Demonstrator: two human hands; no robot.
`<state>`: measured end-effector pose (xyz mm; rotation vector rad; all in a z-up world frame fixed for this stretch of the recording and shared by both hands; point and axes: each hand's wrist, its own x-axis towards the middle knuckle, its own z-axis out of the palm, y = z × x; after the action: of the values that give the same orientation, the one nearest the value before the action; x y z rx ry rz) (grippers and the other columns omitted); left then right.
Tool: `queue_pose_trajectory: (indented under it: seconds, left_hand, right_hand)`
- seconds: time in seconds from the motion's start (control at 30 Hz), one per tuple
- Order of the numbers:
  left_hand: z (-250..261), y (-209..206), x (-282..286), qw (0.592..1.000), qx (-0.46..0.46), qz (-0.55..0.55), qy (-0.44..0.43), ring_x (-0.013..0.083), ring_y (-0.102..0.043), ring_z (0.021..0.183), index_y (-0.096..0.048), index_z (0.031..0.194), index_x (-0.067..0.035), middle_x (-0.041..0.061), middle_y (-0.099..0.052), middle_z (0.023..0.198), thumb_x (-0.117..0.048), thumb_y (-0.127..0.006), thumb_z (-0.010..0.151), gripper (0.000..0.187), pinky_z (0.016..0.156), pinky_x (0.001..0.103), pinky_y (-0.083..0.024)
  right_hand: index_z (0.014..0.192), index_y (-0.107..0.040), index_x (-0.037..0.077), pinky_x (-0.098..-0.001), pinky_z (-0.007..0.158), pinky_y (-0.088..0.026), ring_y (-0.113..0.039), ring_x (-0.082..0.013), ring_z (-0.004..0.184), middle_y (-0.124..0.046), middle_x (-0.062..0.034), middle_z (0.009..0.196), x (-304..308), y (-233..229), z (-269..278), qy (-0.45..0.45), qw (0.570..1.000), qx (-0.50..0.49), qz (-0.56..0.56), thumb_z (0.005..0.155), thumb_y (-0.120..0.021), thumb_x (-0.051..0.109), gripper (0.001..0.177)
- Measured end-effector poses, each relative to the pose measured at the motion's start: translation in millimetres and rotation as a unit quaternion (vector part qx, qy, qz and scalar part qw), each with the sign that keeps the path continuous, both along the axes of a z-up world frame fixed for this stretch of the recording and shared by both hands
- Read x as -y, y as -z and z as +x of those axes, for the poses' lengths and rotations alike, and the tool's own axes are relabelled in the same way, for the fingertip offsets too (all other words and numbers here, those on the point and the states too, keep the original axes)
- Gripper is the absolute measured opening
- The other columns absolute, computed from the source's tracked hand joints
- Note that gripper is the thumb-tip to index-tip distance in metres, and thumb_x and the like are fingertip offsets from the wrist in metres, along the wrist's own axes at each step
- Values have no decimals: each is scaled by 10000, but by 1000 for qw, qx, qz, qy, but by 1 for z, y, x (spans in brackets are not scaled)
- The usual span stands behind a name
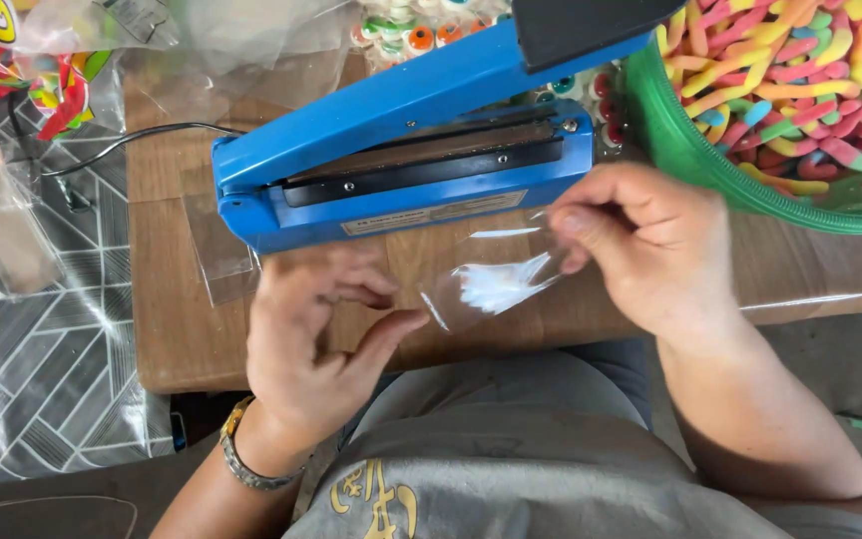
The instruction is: Packaging gummy worms into small plastic bags and sealing them with a heat sealer.
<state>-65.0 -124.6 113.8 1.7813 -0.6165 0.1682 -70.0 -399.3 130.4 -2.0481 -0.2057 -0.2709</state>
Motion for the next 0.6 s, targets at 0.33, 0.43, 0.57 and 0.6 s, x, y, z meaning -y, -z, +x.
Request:
queue_pose_trajectory:
  seconds: [0.33,0.43,0.57,0.6]
  left_hand:
    - [-3,4,0,996,-3,-75,-49,185,-673,686,-620,966,41,129,-664,804,53,-665,960,47,633,209,-560]
    - [3,2,6,997,-45,-47,-42,100,-634,651,-662,1013,2,73,-684,811,-45,-650,1005,48,592,177,-512]
    - [14,10,35,974,-104,121,159,160,-743,799,-698,971,-90,35,-769,913,-328,-613,968,254,688,294,-574]
    - [16,16,44,949,-176,137,223,111,-732,588,-696,814,-111,-7,-767,701,-185,-619,1002,215,580,269,-564]
  right_hand:
    - [1029,-634,-159,-286,582,-604,-674,-232,625,-685,-226,882,21,-4,-7,64,998,9,12,1052,-680,-121,64]
    - [944,-687,-67,-237,527,-529,-675,-183,612,-707,-159,833,12,-3,-3,10,998,36,-53,1006,-726,-117,89]
    - [992,-695,19,-280,642,-557,-650,-150,698,-687,-51,863,-9,7,8,-188,964,99,-159,909,-784,69,131]
    - [1085,-695,1,-299,624,-587,-645,-159,693,-676,-51,900,-13,11,11,-190,950,137,-207,923,-791,116,221]
